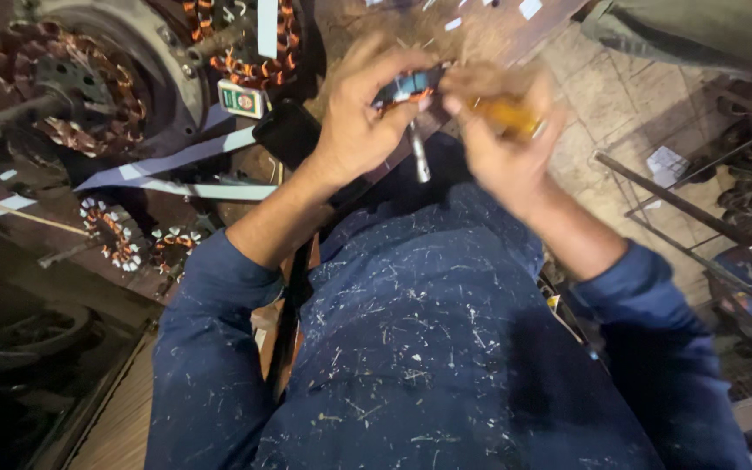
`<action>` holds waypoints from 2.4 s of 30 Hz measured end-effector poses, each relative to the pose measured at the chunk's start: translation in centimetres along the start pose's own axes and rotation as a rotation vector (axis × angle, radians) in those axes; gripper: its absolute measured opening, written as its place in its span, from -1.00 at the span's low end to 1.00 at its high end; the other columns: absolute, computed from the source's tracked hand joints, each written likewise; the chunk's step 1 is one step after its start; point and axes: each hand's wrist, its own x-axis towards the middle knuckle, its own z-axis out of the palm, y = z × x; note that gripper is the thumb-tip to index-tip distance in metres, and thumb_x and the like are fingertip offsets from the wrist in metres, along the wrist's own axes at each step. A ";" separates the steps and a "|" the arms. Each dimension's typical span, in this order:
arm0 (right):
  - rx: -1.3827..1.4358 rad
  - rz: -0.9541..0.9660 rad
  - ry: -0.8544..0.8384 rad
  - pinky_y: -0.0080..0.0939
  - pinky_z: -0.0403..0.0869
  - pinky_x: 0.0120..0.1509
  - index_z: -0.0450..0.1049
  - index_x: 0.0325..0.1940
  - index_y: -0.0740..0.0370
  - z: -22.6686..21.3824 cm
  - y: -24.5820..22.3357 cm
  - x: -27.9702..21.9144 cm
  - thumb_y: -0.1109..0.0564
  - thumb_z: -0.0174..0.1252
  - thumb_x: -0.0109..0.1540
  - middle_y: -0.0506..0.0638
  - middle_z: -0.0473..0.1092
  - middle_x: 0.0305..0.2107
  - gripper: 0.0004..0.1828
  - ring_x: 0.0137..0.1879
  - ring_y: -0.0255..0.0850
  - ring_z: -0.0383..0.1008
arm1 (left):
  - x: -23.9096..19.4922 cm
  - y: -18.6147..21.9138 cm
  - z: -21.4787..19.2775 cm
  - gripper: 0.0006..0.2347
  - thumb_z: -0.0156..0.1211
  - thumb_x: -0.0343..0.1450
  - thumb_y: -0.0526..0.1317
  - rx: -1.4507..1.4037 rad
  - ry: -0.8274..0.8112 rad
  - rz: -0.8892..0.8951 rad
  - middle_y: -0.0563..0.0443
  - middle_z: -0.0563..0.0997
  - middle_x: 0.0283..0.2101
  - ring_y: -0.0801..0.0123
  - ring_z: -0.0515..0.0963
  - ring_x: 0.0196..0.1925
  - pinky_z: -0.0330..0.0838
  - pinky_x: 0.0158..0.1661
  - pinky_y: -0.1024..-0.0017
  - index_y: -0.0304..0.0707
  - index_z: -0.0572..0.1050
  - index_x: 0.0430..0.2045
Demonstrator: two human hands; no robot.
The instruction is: The person assembles small electrical components on a workbench. They use a screwdriver to tighten parts on a circular copper-wound component, cut white strips with scissors, and insert the strips into the component. The person repeats this process on multiple similar components.
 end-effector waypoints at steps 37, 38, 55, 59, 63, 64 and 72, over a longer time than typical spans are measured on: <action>-0.268 -0.324 -0.332 0.01 0.55 0.24 0.62 -0.11 0.32 -2.6 2.5 2.2 0.42 0.20 0.10 0.10 0.57 -0.12 -0.70 0.07 0.04 0.60 | 0.2 -0.5 -1.6 -0.69 0.39 0.35 -0.30 -0.015 0.009 0.080 -0.11 0.56 -0.13 0.11 0.57 -0.05 0.44 -0.02 0.27 -0.30 0.55 -0.02; -0.254 -0.297 -0.328 -0.01 0.55 0.25 0.62 -0.09 0.31 -2.6 2.5 2.1 0.42 0.22 0.12 0.09 0.57 -0.11 -0.71 0.09 0.03 0.60 | 0.3 -0.5 -1.7 -0.68 0.40 0.36 -0.29 -0.009 0.005 0.102 -0.12 0.56 -0.13 0.11 0.57 -0.06 0.44 -0.02 0.27 -0.32 0.53 -0.02; -0.616 -0.457 -0.421 -0.06 0.48 -0.05 0.66 0.00 0.27 -3.0 -0.1 2.7 0.28 0.40 0.08 0.07 0.55 -0.16 -0.62 -0.09 -0.02 0.56 | 0.5 0.1 0.3 -0.75 0.27 0.35 -0.37 -0.012 0.076 0.091 -0.14 0.53 -0.15 0.05 0.54 -0.05 0.40 0.01 0.23 -0.36 0.49 -0.11; -0.483 -0.318 -0.400 -0.13 0.49 -0.09 0.63 0.04 0.23 -2.8 -0.4 2.7 0.26 0.45 0.17 0.05 0.51 -0.14 -0.65 -0.11 -0.05 0.53 | 0.1 0.5 -0.7 -0.72 0.28 0.41 -0.34 -0.008 0.016 0.094 -0.16 0.53 -0.10 0.03 0.54 0.00 0.41 0.04 0.24 -0.39 0.50 -0.01; -0.407 -0.189 -0.360 -0.12 0.53 -0.02 0.62 0.02 0.22 -2.4 -0.5 2.5 0.37 0.35 0.10 0.02 0.53 -0.15 -0.60 -0.10 -0.08 0.54 | 0.3 0.0 -1.2 -0.71 0.34 0.42 -0.27 -0.049 -0.061 0.070 -0.13 0.52 -0.20 0.11 0.53 -0.11 0.39 -0.05 0.25 -0.38 0.53 -0.01; -0.427 -0.174 -0.342 -0.10 0.53 -0.01 0.62 0.02 0.24 -2.1 -0.5 1.7 0.41 0.33 0.08 0.03 0.54 -0.16 -0.58 -0.11 -0.08 0.54 | -0.3 -0.1 -1.2 -0.69 0.37 0.43 -0.26 -0.058 -0.074 0.030 -0.13 0.52 -0.21 0.13 0.52 -0.13 0.38 -0.07 0.25 -0.39 0.53 0.02; -0.139 0.111 -0.250 -0.01 0.45 0.46 0.53 0.16 0.40 -1.5 3.2 -2.2 0.21 0.40 0.24 0.24 0.51 0.11 -0.58 0.34 0.08 0.51 | -2.1 -1.5 -0.8 -0.63 0.53 0.37 -0.21 0.161 -0.039 0.377 -0.12 0.59 -0.08 0.08 0.56 -0.08 0.40 -0.06 0.18 -0.35 0.54 -0.01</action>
